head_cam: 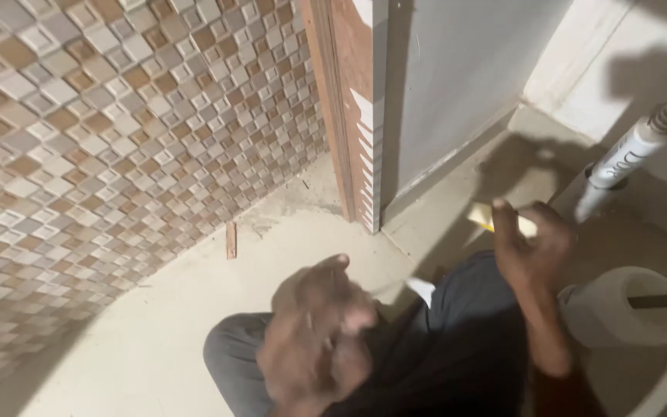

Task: The person peels pieces of tape from a roll and applies them one by one along the edge of a wooden frame.

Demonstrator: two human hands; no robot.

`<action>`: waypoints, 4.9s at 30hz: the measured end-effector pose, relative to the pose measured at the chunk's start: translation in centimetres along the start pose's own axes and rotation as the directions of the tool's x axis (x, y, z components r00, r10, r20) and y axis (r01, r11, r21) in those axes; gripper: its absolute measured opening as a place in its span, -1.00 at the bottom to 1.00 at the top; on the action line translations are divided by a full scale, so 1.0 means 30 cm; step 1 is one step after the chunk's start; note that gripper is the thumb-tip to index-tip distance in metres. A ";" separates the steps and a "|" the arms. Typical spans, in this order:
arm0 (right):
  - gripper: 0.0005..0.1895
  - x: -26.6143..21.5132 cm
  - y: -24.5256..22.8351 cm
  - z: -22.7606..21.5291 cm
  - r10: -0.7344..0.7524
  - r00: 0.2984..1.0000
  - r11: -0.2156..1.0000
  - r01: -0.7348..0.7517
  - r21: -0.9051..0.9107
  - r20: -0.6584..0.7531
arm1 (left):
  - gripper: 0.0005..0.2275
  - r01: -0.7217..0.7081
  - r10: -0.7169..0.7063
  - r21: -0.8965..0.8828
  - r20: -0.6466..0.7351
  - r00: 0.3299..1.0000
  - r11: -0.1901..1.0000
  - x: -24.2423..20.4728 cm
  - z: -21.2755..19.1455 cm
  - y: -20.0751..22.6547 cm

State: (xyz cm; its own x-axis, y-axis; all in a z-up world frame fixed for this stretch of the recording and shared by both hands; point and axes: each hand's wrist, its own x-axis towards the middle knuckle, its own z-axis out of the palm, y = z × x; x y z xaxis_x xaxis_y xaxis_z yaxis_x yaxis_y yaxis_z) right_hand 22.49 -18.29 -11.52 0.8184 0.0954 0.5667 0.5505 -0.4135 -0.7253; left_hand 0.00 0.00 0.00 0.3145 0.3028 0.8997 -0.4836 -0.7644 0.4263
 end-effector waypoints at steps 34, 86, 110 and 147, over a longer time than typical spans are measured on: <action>-0.86 0.262 -0.556 0.045 -0.090 0.996 0.794 0.087 0.602 -0.025 | -0.92 0.386 -0.382 -0.143 0.060 0.922 0.911 0.382 0.144 -0.101; -0.71 0.793 -0.743 0.315 -0.201 0.914 0.688 0.387 0.614 -0.352 | -0.93 0.372 -0.523 -0.506 -0.193 0.830 0.778 0.849 0.399 -0.431; -0.91 0.775 -0.756 0.296 -0.383 0.923 0.831 0.358 0.426 -0.030 | -0.78 0.343 -0.532 -0.538 -0.244 0.811 0.770 0.846 0.380 -0.451; -0.02 0.728 -0.636 0.330 -0.665 0.746 0.747 0.664 -0.030 -0.041 | -0.24 0.539 -0.548 -0.115 -0.274 0.791 0.835 1.023 0.368 -0.254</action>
State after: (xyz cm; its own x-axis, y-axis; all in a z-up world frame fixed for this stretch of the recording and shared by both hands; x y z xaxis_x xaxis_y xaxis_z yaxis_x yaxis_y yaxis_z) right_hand 31.49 0.66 10.82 0.2380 0.3092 0.9207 0.9498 -0.2723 -0.1541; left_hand 22.34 8.83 23.32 0.2900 0.8140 0.5033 -0.3278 -0.4096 0.8513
